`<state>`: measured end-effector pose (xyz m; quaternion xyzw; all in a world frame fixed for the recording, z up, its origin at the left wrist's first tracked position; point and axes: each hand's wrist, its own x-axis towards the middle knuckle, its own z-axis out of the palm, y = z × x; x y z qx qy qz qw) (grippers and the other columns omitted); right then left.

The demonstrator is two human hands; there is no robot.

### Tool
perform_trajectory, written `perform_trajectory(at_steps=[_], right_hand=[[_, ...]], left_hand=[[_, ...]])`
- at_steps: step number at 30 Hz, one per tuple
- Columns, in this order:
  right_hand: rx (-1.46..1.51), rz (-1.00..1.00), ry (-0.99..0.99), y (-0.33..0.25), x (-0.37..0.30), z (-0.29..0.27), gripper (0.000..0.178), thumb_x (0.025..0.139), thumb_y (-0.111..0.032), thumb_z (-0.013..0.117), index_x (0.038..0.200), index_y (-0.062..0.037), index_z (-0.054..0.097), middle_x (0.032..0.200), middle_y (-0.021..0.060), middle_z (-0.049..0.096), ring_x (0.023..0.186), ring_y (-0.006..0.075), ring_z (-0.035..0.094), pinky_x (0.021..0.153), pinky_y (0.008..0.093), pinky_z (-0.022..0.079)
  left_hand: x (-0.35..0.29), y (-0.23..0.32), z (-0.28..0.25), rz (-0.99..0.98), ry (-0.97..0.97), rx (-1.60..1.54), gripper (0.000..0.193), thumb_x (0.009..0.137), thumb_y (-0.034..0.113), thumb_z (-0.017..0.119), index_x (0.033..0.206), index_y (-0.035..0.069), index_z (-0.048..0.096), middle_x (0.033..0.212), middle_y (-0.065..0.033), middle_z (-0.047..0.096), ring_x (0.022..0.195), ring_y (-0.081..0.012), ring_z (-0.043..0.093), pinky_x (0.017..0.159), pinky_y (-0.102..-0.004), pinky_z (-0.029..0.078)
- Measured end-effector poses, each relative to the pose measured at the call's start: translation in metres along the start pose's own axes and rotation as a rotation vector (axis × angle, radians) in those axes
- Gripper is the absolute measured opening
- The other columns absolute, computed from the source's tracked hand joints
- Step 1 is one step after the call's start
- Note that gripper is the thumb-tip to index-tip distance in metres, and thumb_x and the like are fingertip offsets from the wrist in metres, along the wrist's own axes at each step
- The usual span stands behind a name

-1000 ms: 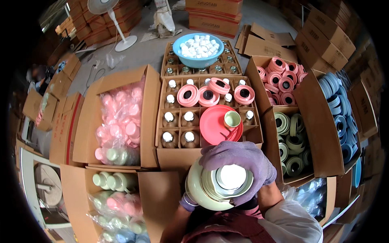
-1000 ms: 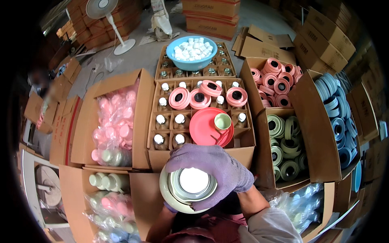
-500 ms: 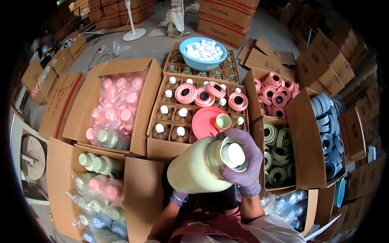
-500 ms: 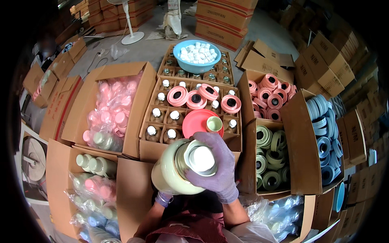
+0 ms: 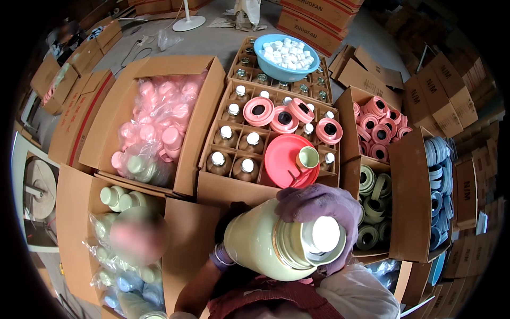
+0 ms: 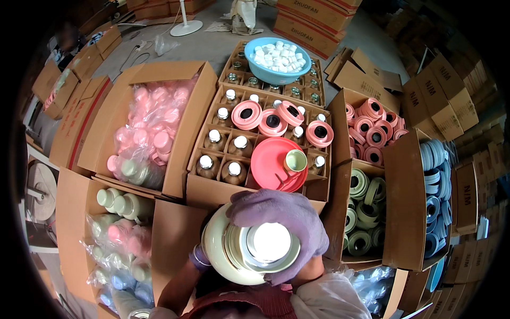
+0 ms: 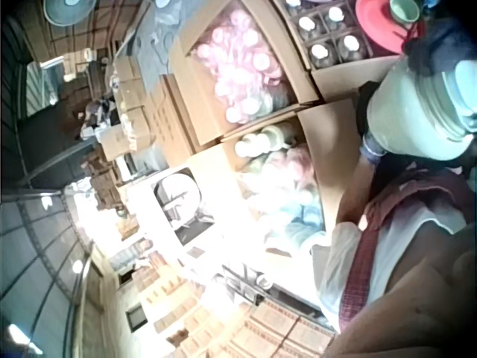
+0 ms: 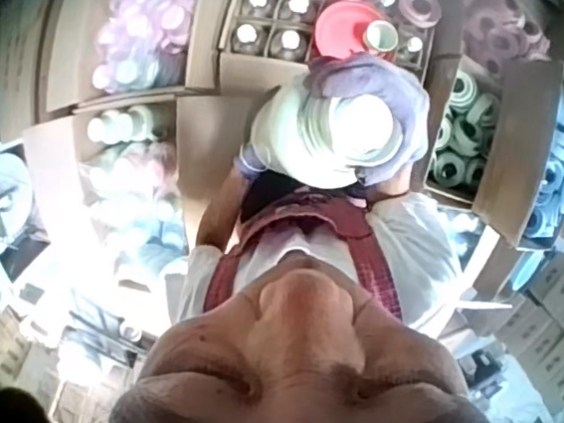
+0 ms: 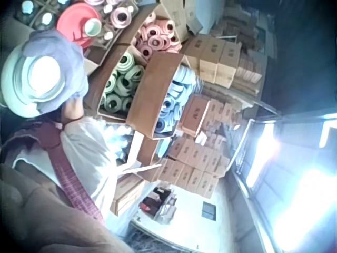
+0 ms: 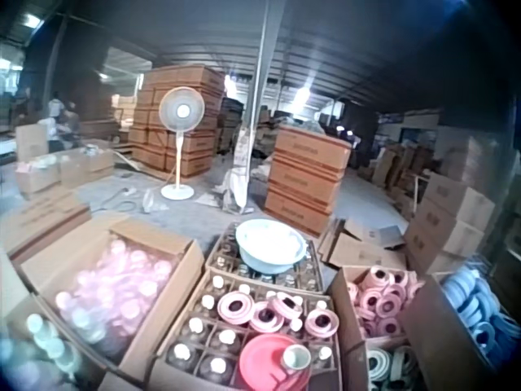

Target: The person assembles thermos flasks by inserting inner glass bottles into outer plastic shells, screwing on lids, and attaching handles. They handle multiple units in pink and light green colors, placing the finished products into cardboard boxes.

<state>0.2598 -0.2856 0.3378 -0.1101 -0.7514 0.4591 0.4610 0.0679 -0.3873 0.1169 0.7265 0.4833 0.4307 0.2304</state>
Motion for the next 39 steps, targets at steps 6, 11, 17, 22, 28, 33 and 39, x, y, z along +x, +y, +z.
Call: perform_trajectory(at_steps=[6,11,17,22,28,33,39], right_hand=[[0.085,0.072,0.178,-0.011,-0.023,0.006,0.084,0.052,-0.025,0.088,0.123,0.0029,0.052,0.110,0.0184,0.064,0.106,0.0299,0.062,0.096,0.0406,0.046],[-0.366,0.284,0.497,-0.030,-0.026,0.011,0.077,0.061,-0.017,0.083,0.129,0.0015,0.051,0.110,0.0135,0.063,0.101,0.0229,0.063,0.092,0.0358,0.048],[-0.640,0.255,0.497,-0.048,-0.009,0.035,0.069,0.056,-0.023,0.078,0.118,0.0011,0.060,0.103,0.0141,0.063,0.095,0.0250,0.064,0.087,0.0348,0.049],[-0.455,0.214,0.329,-0.032,-0.003,0.022,0.072,0.052,-0.027,0.083,0.115,-0.0005,0.061,0.106,0.0133,0.064,0.094,0.0264,0.065,0.085,0.0351,0.050],[-0.299,-0.033,0.021,-0.017,0.019,0.019,0.080,0.057,-0.034,0.087,0.125,-0.0049,0.056,0.110,0.0124,0.064,0.100,0.0315,0.064,0.086,0.0386,0.051],[-0.209,-0.048,-0.046,-0.011,0.020,0.024,0.084,0.057,-0.034,0.086,0.128,-0.0046,0.052,0.110,0.0127,0.064,0.100,0.0323,0.063,0.086,0.0392,0.051],[-0.190,0.049,-0.078,-0.032,0.009,0.041,0.091,0.056,-0.034,0.086,0.133,-0.0042,0.047,0.110,0.0132,0.063,0.101,0.0335,0.062,0.085,0.0400,0.050]], left_hand=[[0.004,-0.003,-0.002,0.004,0.014,0.032,0.064,0.083,0.025,0.072,0.139,0.006,0.046,0.135,-0.0137,0.054,0.124,-0.0280,0.051,0.107,-0.0399,0.039],[0.002,0.006,0.009,-0.006,0.034,0.035,0.064,0.083,0.025,0.071,0.139,0.006,0.046,0.135,-0.0136,0.054,0.124,-0.0277,0.052,0.107,-0.0398,0.039],[-0.006,0.013,0.007,-0.015,0.018,0.022,0.063,0.084,0.025,0.071,0.139,0.006,0.046,0.134,-0.0134,0.054,0.124,-0.0273,0.052,0.107,-0.0396,0.039],[-0.016,0.011,-0.007,-0.024,-0.017,-0.010,0.063,0.084,0.025,0.071,0.139,0.006,0.046,0.134,-0.0132,0.054,0.123,-0.0271,0.052,0.107,-0.0395,0.039],[-0.025,0.000,-0.024,-0.043,-0.077,-0.027,0.062,0.085,0.025,0.070,0.139,0.007,0.046,0.134,-0.0131,0.055,0.123,-0.0267,0.053,0.107,-0.0393,0.040],[-0.021,-0.005,-0.031,-0.036,-0.104,-0.029,0.062,0.085,0.025,0.070,0.139,0.007,0.046,0.134,-0.0129,0.055,0.123,-0.0264,0.053,0.107,-0.0392,0.040],[-0.009,-0.017,-0.028,-0.050,-0.131,-0.107,0.061,0.086,0.025,0.069,0.139,0.007,0.046,0.133,-0.0127,0.055,0.123,-0.0261,0.053,0.106,-0.0390,0.040]])
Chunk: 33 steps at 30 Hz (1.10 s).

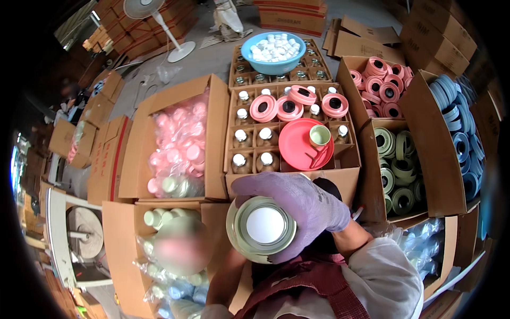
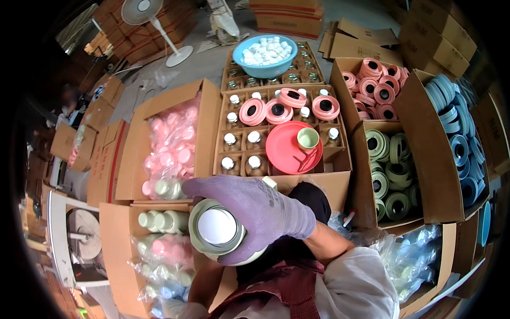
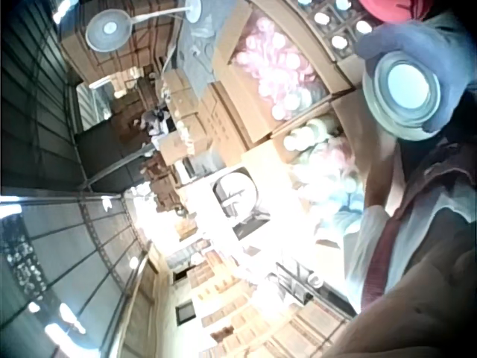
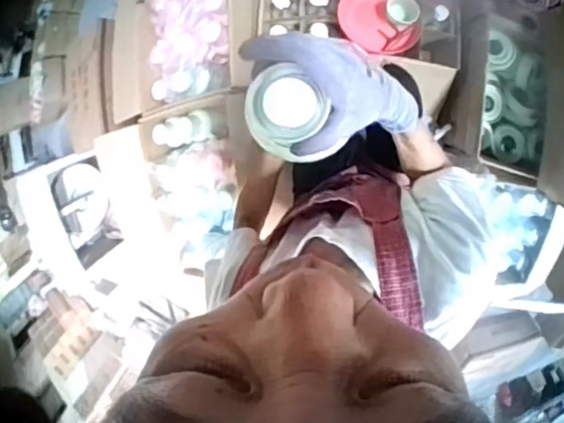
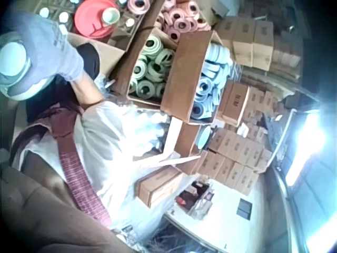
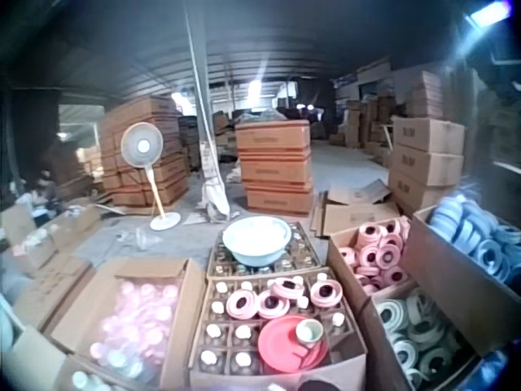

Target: The person assembles thermos flasks by inserting inner glass bottles into outer plastic shells, screwing on lids, and attaching handles. They handle multiple units in pink and light green colors, placing the finished products into cardboard boxes.

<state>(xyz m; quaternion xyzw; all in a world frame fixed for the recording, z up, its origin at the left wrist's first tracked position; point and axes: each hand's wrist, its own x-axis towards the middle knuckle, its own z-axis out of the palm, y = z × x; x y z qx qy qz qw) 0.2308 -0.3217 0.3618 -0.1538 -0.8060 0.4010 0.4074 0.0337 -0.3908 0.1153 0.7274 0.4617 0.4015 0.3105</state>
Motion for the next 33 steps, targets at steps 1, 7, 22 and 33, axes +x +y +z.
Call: perform_trajectory(at_steps=[1,7,22,33], right_hand=[[-0.022,0.031,-0.001,-0.012,-0.007,0.004,0.094,0.056,-0.034,0.086,0.135,-0.0042,0.044,0.109,0.0135,0.063,0.101,0.0340,0.062,0.085,0.0403,0.050],[-0.189,-0.081,-0.051,-0.052,-0.042,0.000,0.098,0.050,-0.033,0.087,0.132,-0.0013,0.044,0.113,0.0132,0.060,0.111,0.0367,0.053,0.091,0.0445,0.046],[0.075,-0.272,0.230,-0.022,-0.109,-0.004,0.098,0.046,-0.024,0.098,0.128,-0.0137,0.044,0.125,0.0261,0.058,0.120,0.0391,0.054,0.110,0.0555,0.025],[-0.345,0.016,0.354,-0.048,-0.096,0.006,0.086,0.064,-0.073,0.067,0.108,-0.0011,0.051,0.113,0.0295,0.061,0.104,0.0459,0.062,0.093,0.0539,0.048]], left_hand=[[0.003,-0.002,0.001,-0.009,-0.021,-0.045,0.061,0.086,0.025,0.069,0.139,0.007,0.046,0.133,-0.0127,0.055,0.122,-0.0260,0.053,0.106,-0.0390,0.040],[0.019,0.006,0.002,-0.194,-0.167,-0.513,0.060,0.086,0.025,0.069,0.139,0.007,0.046,0.133,-0.0125,0.056,0.122,-0.0257,0.054,0.106,-0.0388,0.040],[0.029,0.020,0.039,-0.254,-0.144,-0.730,0.059,0.088,0.024,0.068,0.139,0.007,0.046,0.132,-0.0120,0.056,0.121,-0.0249,0.054,0.106,-0.0384,0.041],[0.015,0.009,0.053,-0.106,0.027,-0.598,0.058,0.088,0.024,0.067,0.139,0.007,0.046,0.132,-0.0117,0.057,0.121,-0.0242,0.055,0.106,-0.0381,0.041]])
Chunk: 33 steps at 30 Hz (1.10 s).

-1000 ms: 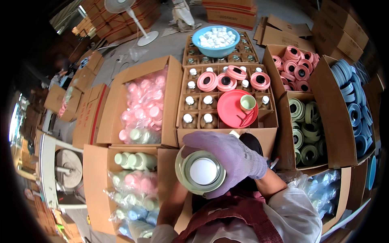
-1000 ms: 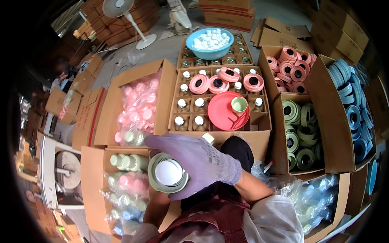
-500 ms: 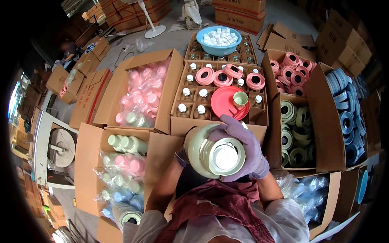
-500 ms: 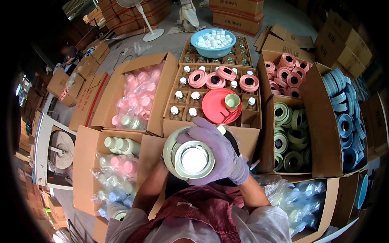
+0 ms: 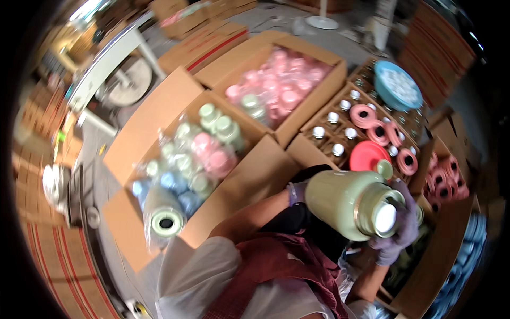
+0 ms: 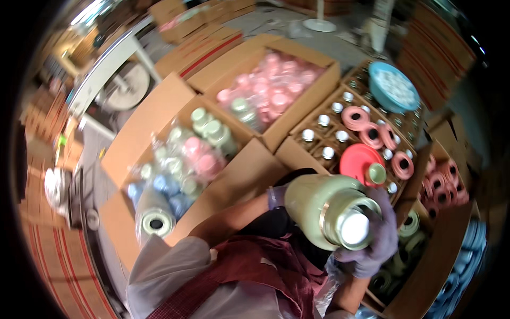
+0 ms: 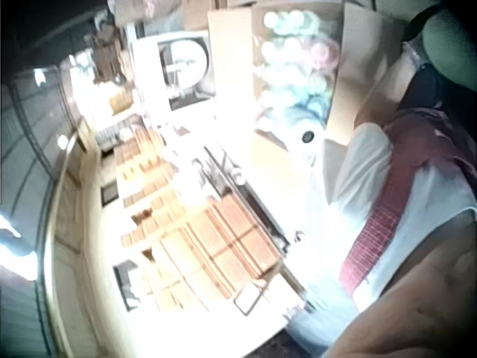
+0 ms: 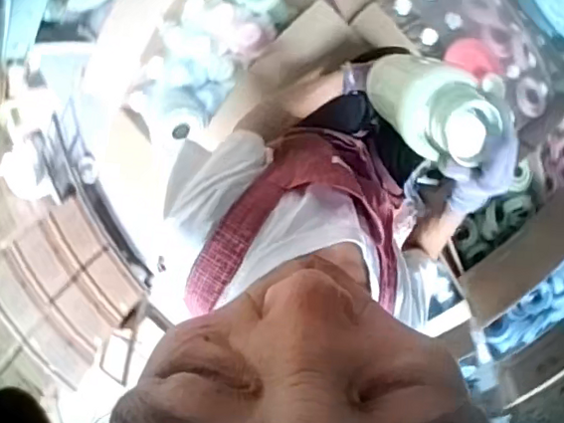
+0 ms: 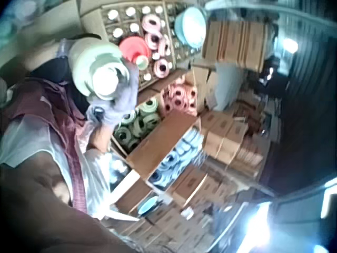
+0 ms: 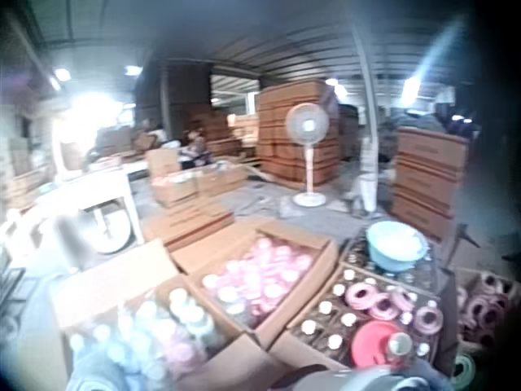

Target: The person assembles thermos flasks by inserting inner glass bottles into outer plastic shells, screwing on lids, and attaching handles. They handle multiple units in pink and light green colors, placing the finished products into cardboard boxes.

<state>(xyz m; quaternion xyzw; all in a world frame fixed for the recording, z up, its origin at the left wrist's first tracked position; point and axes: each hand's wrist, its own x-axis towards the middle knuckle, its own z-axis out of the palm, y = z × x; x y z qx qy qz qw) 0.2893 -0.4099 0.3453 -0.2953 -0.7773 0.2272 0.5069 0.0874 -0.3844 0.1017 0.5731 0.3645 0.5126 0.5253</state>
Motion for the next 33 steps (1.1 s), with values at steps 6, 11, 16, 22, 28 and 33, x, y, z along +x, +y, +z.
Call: perform_trajectory(at_steps=[6,11,16,22,28,33], right_hand=[[-0.083,-0.270,-0.219,0.037,0.013,-0.005,0.068,0.085,-0.066,0.056,0.116,-0.0058,0.054,0.123,0.0344,0.055,0.109,0.0466,0.060,0.091,0.0519,0.050],[-0.144,-0.176,-0.122,0.031,0.021,0.003,0.073,0.083,-0.066,0.060,0.119,-0.0025,0.057,0.127,0.0334,0.053,0.110,0.0427,0.059,0.091,0.0488,0.049],[0.062,-0.027,0.049,0.082,-0.004,-0.002,0.071,0.083,-0.056,0.066,0.124,-0.0006,0.052,0.134,0.0256,0.048,0.120,0.0373,0.051,0.100,0.0483,0.041],[-0.002,-0.085,-0.028,0.070,0.014,0.009,0.061,0.084,-0.052,0.067,0.115,-0.0006,0.055,0.128,0.0187,0.052,0.118,0.0307,0.049,0.102,0.0449,0.037],[0.000,0.029,-0.010,0.052,0.024,0.022,0.067,0.077,-0.057,0.071,0.109,-0.0007,0.054,0.122,0.0170,0.053,0.111,0.0295,0.052,0.098,0.0424,0.040],[-0.127,0.072,-0.021,0.091,0.021,-0.005,0.059,0.094,-0.043,0.052,0.130,0.0040,0.048,0.126,0.0135,0.055,0.114,0.0237,0.052,0.099,0.0382,0.039]], left_hand=[[-0.021,-0.004,0.003,0.048,0.097,0.008,0.057,0.089,0.024,0.067,0.139,0.007,0.046,0.132,-0.0115,0.057,0.121,-0.0239,0.055,0.105,-0.0379,0.042],[-0.028,-0.005,0.006,0.064,0.139,0.008,0.057,0.089,0.024,0.067,0.139,0.008,0.046,0.131,-0.0113,0.057,0.120,-0.0236,0.055,0.105,-0.0378,0.042],[-0.029,-0.005,0.008,0.085,0.154,-0.001,0.056,0.090,0.024,0.066,0.139,0.008,0.046,0.131,-0.0112,0.058,0.120,-0.0233,0.056,0.105,-0.0377,0.042],[-0.029,-0.007,0.007,0.098,0.182,0.017,0.055,0.090,0.024,0.066,0.139,0.008,0.046,0.131,-0.0110,0.058,0.120,-0.0230,0.056,0.105,-0.0375,0.042],[-0.031,-0.013,0.002,0.237,0.259,0.161,0.055,0.091,0.024,0.065,0.139,0.008,0.046,0.130,-0.0108,0.058,0.119,-0.0227,0.056,0.105,-0.0373,0.042],[-0.027,-0.025,0.008,0.595,0.382,0.438,0.054,0.091,0.024,0.065,0.139,0.008,0.046,0.130,-0.0106,0.058,0.119,-0.0224,0.057,0.105,-0.0372,0.043]])
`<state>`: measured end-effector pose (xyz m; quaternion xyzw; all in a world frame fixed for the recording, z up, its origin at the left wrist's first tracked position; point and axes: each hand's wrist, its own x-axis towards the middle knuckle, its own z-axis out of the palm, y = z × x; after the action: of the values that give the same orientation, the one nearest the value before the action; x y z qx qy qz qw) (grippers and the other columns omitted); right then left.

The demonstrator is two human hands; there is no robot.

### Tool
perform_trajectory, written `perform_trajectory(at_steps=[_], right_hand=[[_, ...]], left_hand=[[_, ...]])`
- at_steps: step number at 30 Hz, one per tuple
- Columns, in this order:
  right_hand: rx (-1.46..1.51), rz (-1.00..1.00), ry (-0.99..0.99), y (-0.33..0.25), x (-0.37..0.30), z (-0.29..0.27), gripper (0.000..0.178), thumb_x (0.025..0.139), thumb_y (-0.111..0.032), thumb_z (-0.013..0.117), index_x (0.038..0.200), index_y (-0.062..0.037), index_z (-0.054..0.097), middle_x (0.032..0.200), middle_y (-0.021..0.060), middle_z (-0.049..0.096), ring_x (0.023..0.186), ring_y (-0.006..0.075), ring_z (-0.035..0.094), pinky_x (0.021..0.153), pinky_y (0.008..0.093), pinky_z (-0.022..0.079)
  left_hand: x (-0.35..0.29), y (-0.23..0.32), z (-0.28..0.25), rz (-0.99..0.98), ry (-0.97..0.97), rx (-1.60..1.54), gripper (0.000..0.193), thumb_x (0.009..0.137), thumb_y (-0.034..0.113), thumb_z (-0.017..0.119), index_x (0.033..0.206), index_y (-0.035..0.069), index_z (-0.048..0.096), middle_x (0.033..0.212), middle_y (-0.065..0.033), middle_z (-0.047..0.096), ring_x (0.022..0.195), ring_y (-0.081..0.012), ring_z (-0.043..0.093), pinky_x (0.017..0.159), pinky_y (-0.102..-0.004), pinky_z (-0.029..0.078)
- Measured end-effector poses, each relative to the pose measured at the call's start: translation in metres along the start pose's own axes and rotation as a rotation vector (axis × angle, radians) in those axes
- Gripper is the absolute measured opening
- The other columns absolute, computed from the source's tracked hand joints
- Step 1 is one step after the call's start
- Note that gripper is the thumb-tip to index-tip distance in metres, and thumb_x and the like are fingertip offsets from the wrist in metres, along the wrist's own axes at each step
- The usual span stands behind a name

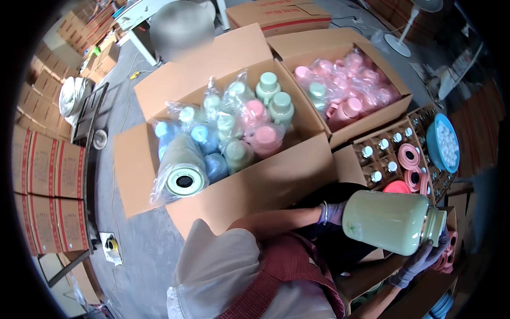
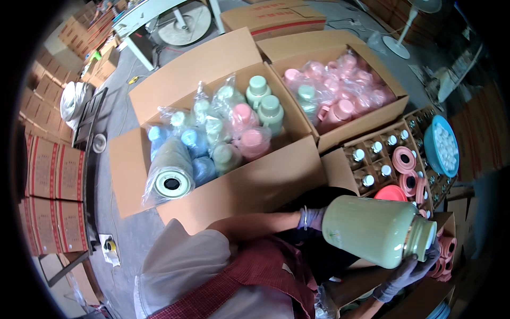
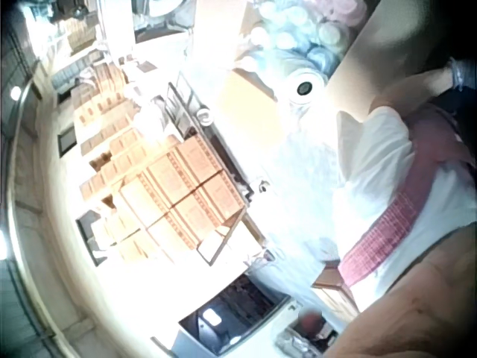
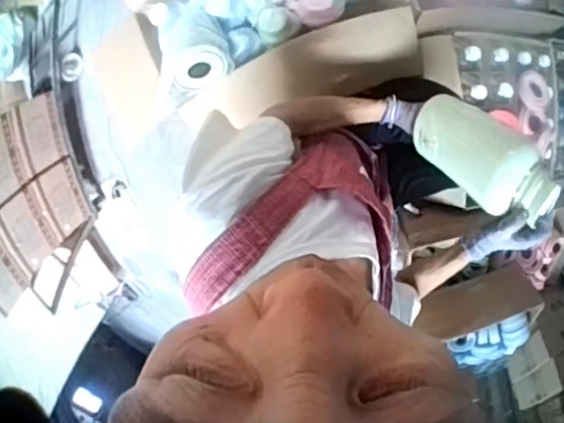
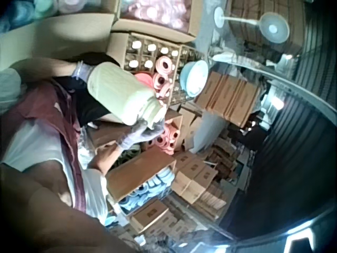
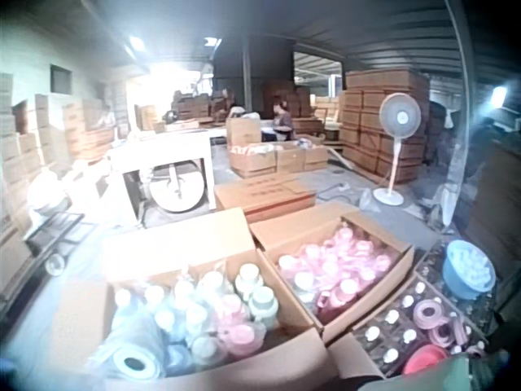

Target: The person assembles thermos flasks by inserting inner glass bottles into outer plastic shells, screwing on lids, and attaching handles. They handle multiple units in pink and light green colors, placing the finished products into cardboard boxes.

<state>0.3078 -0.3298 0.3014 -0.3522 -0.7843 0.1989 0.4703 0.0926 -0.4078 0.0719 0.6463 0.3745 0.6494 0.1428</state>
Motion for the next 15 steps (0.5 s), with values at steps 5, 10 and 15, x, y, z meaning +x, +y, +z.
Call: perform_trajectory(at_steps=[5,10,15], right_hand=[[-0.315,0.173,0.090,0.048,-0.003,-0.012,0.041,0.099,-0.029,0.048,0.130,-0.0018,0.049,0.135,0.0199,0.048,0.122,0.0314,0.048,0.099,0.0401,0.042],[-0.438,-0.018,0.101,0.073,0.007,-0.023,0.047,0.097,-0.032,0.050,0.134,-0.0032,0.045,0.137,0.0191,0.044,0.124,0.0326,0.045,0.101,0.0431,0.041],[0.038,0.340,0.072,-0.040,0.056,0.007,0.068,0.096,-0.045,0.046,0.148,-0.0042,0.033,0.150,0.0162,0.036,0.135,0.0307,0.040,0.112,0.0444,0.032]], left_hand=[[0.005,0.024,-0.002,-0.616,-0.075,-0.795,0.045,0.099,0.025,0.050,0.139,0.004,0.045,0.135,-0.0111,0.054,0.123,-0.0192,0.052,0.105,-0.0351,0.041],[0.016,0.006,0.008,-0.747,-0.017,-1.060,0.049,0.104,0.033,0.039,0.145,0.006,0.039,0.136,-0.0098,0.053,0.124,-0.0169,0.051,0.106,-0.0321,0.039],[0.061,0.011,-0.008,-0.840,-0.005,-1.206,0.046,0.102,0.028,0.046,0.142,0.005,0.041,0.137,-0.0096,0.052,0.123,-0.0175,0.052,0.107,-0.0328,0.040]])
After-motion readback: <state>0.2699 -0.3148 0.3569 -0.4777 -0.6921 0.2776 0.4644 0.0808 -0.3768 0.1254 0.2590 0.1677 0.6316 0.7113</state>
